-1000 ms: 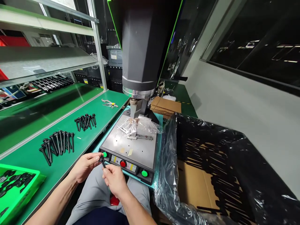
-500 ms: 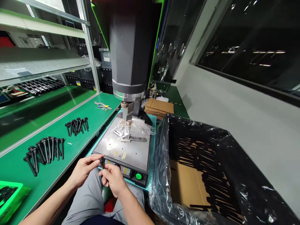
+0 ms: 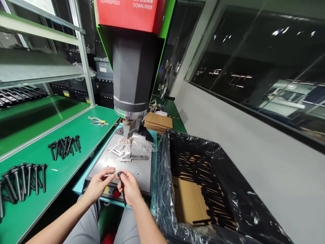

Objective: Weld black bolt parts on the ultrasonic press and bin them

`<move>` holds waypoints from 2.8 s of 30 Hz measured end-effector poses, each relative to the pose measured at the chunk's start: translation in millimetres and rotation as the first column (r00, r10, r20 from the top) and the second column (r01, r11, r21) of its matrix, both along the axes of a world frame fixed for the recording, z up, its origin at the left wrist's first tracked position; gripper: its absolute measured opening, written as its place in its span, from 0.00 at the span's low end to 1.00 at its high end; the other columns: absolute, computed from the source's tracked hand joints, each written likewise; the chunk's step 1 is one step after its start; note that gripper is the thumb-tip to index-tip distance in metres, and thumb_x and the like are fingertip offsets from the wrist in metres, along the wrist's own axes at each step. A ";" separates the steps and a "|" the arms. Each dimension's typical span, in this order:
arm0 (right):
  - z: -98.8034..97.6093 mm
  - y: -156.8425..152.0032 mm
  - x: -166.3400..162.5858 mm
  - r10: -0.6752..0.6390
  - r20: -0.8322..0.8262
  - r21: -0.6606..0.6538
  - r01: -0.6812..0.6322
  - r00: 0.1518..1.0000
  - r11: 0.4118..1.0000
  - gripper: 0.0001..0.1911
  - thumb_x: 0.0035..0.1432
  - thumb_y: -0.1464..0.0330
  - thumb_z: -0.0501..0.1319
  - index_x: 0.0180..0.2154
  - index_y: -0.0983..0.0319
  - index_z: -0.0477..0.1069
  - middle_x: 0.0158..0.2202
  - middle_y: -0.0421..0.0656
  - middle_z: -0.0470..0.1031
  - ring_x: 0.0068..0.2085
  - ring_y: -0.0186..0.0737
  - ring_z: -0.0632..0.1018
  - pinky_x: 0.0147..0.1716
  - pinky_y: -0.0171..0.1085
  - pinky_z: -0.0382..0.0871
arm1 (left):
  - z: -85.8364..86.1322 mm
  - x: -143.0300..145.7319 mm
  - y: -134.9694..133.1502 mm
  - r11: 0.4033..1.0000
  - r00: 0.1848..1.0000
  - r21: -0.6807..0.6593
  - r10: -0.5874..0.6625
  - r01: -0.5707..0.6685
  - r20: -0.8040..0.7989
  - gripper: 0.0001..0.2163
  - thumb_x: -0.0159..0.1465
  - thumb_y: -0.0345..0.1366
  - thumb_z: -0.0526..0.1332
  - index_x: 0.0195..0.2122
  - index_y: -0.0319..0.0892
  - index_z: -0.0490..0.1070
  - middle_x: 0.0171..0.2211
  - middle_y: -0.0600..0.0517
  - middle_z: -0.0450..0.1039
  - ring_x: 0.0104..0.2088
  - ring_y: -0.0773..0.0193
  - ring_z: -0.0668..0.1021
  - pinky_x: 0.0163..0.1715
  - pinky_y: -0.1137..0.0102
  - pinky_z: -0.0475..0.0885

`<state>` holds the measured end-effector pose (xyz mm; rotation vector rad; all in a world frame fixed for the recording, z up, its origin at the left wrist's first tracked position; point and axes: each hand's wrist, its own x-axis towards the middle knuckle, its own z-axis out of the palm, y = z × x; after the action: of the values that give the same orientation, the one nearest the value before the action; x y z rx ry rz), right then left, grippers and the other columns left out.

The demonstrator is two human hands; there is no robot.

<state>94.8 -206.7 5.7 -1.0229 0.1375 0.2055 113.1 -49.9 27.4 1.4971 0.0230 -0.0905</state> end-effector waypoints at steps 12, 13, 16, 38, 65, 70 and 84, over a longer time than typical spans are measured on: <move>0.0 -0.8 63.8 -0.168 0.252 -0.472 0.273 0.953 0.838 0.17 0.46 0.60 0.66 0.37 0.62 0.71 0.29 0.41 0.74 0.31 0.40 0.74 0.34 0.38 0.67 | 32.1 77.5 -22.4 0.913 0.929 -0.401 -0.077 -0.081 -0.363 0.10 0.53 0.28 0.71 0.32 0.39 0.70 0.26 0.54 0.74 0.25 0.69 0.78 0.25 0.78 0.71; 1.5 0.1 68.6 -0.183 0.276 -0.490 0.302 0.944 0.818 0.16 0.46 0.62 0.66 0.37 0.62 0.72 0.30 0.42 0.75 0.33 0.42 0.75 0.36 0.40 0.68 | 34.7 77.9 -25.3 0.908 0.933 -0.412 -0.084 -0.072 -0.350 0.09 0.54 0.26 0.70 0.32 0.39 0.71 0.25 0.55 0.73 0.24 0.70 0.77 0.24 0.78 0.71; 8.3 -2.0 82.1 -0.217 0.363 -0.547 0.396 0.906 0.738 0.15 0.50 0.64 0.63 0.41 0.62 0.72 0.33 0.44 0.76 0.35 0.45 0.76 0.41 0.43 0.68 | 40.1 76.4 -30.8 0.900 0.941 -0.431 -0.089 -0.064 -0.326 0.07 0.55 0.25 0.68 0.32 0.38 0.71 0.25 0.56 0.73 0.24 0.71 0.77 0.24 0.79 0.71; 37.8 -24.5 169.0 -0.090 0.600 -0.677 0.564 0.795 0.473 0.12 0.48 0.69 0.66 0.38 0.62 0.74 0.37 0.45 0.75 0.39 0.47 0.75 0.42 0.43 0.69 | 48.9 86.2 -34.6 0.907 0.949 -0.408 -0.032 -0.105 -0.315 0.07 0.54 0.26 0.69 0.30 0.38 0.71 0.24 0.54 0.73 0.22 0.70 0.77 0.20 0.79 0.69; 37.2 -29.5 175.8 0.034 0.762 -0.614 0.704 0.647 0.357 0.06 0.53 0.73 0.67 0.25 0.59 0.74 0.35 0.43 0.76 0.40 0.45 0.75 0.45 0.41 0.66 | 32.6 88.2 -34.2 0.935 0.969 -0.332 0.046 -0.127 -0.242 0.12 0.46 0.30 0.72 0.30 0.38 0.71 0.22 0.55 0.72 0.22 0.69 0.77 0.20 0.78 0.67; 28.0 -19.9 180.6 -0.058 0.776 -0.577 0.745 0.627 0.333 0.05 0.52 0.71 0.68 0.26 0.60 0.74 0.34 0.44 0.75 0.39 0.46 0.75 0.42 0.41 0.66 | 30.6 91.3 -32.6 0.940 0.971 -0.314 0.064 -0.136 -0.230 0.13 0.45 0.31 0.72 0.30 0.38 0.71 0.22 0.55 0.72 0.21 0.70 0.76 0.20 0.78 0.68; 30.8 -19.4 156.4 0.041 0.784 -0.595 0.732 0.619 0.333 0.12 0.61 0.70 0.58 0.39 0.60 0.81 0.42 0.49 0.77 0.46 0.48 0.75 0.54 0.46 0.63 | 19.8 92.1 -29.3 0.956 0.977 -0.249 0.108 -0.152 -0.181 0.18 0.41 0.37 0.74 0.31 0.38 0.70 0.24 0.55 0.72 0.23 0.70 0.75 0.22 0.77 0.67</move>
<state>251.2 -226.1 36.5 -2.0845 -0.2551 -0.8687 205.1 -79.2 47.2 1.2167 0.2364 -0.1069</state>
